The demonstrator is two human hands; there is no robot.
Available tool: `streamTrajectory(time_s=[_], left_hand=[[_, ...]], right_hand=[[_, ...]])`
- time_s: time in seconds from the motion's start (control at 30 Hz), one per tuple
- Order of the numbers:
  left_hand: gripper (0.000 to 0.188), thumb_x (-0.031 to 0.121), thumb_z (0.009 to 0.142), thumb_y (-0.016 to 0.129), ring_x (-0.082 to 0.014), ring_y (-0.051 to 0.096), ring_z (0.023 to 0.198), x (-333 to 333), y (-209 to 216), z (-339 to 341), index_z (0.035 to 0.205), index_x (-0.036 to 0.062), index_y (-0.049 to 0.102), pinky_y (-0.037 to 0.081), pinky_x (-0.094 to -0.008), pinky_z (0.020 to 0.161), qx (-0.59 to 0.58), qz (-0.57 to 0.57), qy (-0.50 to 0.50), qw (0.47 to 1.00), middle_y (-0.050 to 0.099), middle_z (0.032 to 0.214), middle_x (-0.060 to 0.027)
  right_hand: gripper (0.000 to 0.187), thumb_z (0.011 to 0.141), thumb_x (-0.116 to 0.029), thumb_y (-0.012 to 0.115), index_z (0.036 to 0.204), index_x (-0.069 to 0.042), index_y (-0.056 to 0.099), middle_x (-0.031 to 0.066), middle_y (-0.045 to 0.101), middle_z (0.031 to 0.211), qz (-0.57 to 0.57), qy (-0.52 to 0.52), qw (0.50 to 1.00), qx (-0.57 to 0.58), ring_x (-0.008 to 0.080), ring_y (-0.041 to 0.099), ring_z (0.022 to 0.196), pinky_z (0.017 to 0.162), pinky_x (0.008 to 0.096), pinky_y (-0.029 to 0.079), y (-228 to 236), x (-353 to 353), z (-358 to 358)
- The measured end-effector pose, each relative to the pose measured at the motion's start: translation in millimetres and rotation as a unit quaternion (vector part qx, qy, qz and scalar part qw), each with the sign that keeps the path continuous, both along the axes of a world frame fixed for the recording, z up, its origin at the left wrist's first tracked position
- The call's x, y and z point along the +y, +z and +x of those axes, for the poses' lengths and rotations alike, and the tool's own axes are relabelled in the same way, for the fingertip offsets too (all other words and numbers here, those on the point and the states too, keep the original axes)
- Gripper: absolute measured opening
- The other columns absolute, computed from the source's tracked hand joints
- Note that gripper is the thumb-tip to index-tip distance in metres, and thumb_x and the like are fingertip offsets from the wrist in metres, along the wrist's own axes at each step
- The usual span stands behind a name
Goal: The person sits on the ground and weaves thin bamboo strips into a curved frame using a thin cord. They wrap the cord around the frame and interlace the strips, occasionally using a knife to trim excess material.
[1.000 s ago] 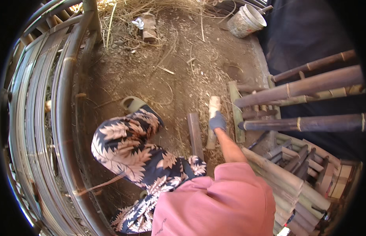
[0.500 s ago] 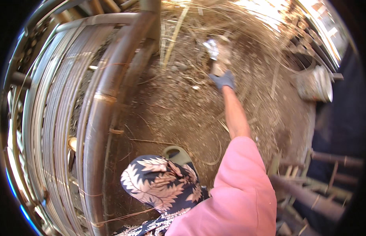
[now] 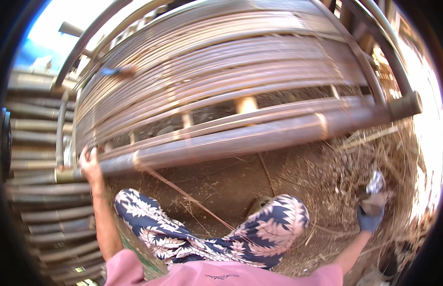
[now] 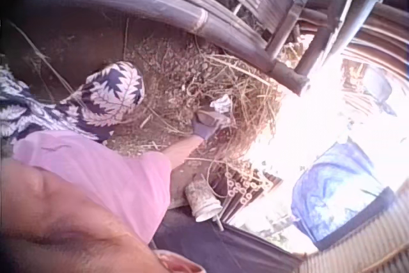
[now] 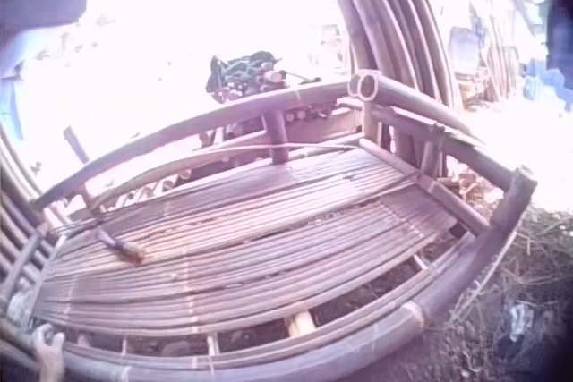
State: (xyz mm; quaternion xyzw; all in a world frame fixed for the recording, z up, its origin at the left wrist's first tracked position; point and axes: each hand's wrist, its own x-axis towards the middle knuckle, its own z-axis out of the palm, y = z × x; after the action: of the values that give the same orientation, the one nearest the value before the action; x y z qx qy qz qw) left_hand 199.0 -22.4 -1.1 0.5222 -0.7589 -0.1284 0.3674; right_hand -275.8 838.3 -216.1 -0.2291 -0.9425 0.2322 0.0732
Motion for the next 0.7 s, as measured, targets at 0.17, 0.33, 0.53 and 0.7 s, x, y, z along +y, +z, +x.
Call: streamTrajectory(time_s=[0.17, 0.33, 0.53, 0.7], left_hand=[[0.031, 0.012, 0.091, 0.071, -0.0267, 0.058, 0.118, 108, 44, -128, 0.12, 0.0022, 0.065, 0.047, -0.038, 0.102, -0.023, -0.06, -0.271, 0.96, 0.06, 0.127, -0.0155], [0.079, 0.05, 0.091, 0.067, -0.0396, 0.052, 0.125, 172, 96, -164, 0.135, -0.0119, 0.048, 0.044, -0.0451, 0.106, 0.074, 0.133, -0.608, 0.779, 0.053, 0.133, -0.0305], [0.126, 0.076, 0.079, 0.064, -0.0501, 0.037, 0.138, 170, 160, -85, 0.147, -0.0195, 0.018, 0.034, -0.0495, 0.117, 0.169, 0.224, -0.64, 0.716, 0.034, 0.145, -0.0399], [0.123, 0.067, 0.076, 0.077, -0.0408, 0.046, 0.13, 85, 149, 58, 0.149, -0.012, 0.018, 0.04, -0.0498, 0.113, 0.214, 0.114, -0.354, 0.903, 0.036, 0.14, -0.0326]], right_hand=[[0.09, 0.065, -0.049, 0.086, 0.132, 0.003, 0.055, 0.0259, 0.058, 0.131, -0.052, 0.116, 0.99, 0.065, 0.0393, 0.058, 0.118, 0.099, 0.0475, 0.047, 81, -96, 30], [0.091, 0.066, -0.046, 0.086, 0.134, 0.003, 0.052, 0.0264, 0.056, 0.133, -0.129, 0.306, 0.938, 0.102, 0.0405, 0.056, 0.12, 0.1, 0.0488, 0.045, 178, -269, 70], [0.091, 0.067, -0.042, 0.087, 0.136, 0.003, 0.049, 0.0271, 0.053, 0.136, -0.175, 0.582, 0.787, 0.109, 0.0418, 0.054, 0.122, 0.102, 0.0504, 0.043, 314, -524, 212], [0.092, 0.067, -0.04, 0.087, 0.138, 0.003, 0.047, 0.0276, 0.051, 0.138, -0.17, 0.811, 0.556, 0.06, 0.0429, 0.052, 0.124, 0.103, 0.0517, 0.042, 368, -712, 389]])
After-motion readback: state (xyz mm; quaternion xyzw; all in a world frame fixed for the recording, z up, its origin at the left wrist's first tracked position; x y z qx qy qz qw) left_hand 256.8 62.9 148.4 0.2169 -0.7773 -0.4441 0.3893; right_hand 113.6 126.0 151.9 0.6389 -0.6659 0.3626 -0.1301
